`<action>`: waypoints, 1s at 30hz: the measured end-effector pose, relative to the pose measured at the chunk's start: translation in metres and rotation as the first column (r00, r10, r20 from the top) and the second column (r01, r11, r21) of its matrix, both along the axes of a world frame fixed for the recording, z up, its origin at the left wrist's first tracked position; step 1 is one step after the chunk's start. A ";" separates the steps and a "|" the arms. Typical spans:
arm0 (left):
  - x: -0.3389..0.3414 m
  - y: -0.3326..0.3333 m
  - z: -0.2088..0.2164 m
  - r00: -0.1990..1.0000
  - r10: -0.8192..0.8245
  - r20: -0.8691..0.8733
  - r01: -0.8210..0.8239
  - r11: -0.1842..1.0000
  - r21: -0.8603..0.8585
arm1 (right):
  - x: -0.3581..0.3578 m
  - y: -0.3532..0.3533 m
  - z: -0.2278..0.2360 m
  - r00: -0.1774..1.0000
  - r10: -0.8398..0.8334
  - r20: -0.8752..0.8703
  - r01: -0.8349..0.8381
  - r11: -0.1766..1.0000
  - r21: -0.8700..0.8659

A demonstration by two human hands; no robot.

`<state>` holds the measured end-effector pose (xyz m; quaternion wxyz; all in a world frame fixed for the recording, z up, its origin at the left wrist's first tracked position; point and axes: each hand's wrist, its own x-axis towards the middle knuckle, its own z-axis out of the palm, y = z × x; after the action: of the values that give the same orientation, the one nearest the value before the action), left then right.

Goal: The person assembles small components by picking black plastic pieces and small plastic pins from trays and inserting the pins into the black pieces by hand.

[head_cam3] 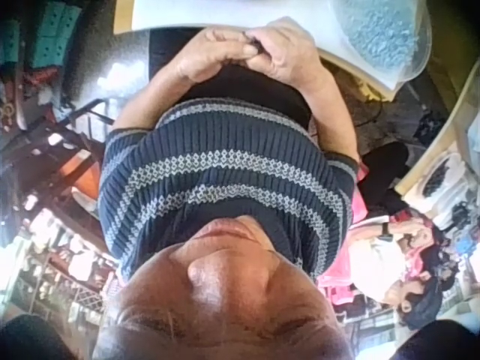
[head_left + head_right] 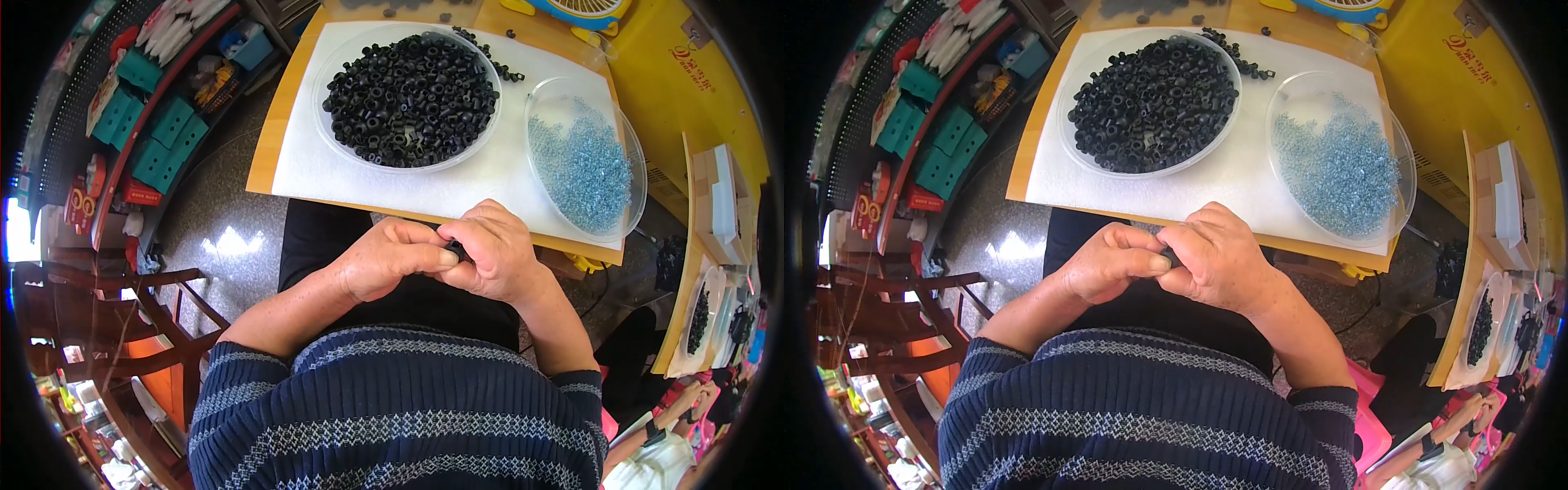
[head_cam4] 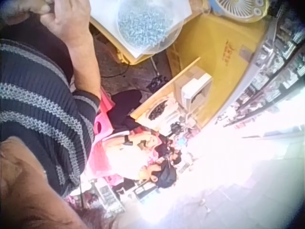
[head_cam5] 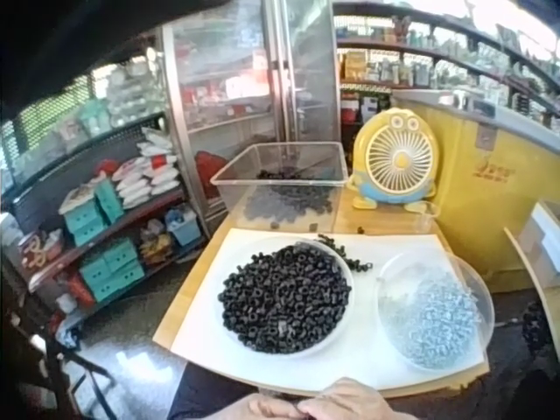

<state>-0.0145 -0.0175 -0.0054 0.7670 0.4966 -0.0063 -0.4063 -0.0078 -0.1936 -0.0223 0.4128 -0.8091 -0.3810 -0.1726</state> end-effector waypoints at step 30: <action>-0.004 -0.009 -0.006 0.996 0.064 0.067 -0.075 0.981 0.180 | -0.002 -0.005 0.000 1.000 -0.001 -0.020 -0.003 0.974 -0.227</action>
<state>-0.0184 -0.0263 -0.0118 0.7316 0.5767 0.0249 -0.3629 -0.0100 -0.1990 -0.0219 0.3214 -0.8525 -0.3945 -0.1198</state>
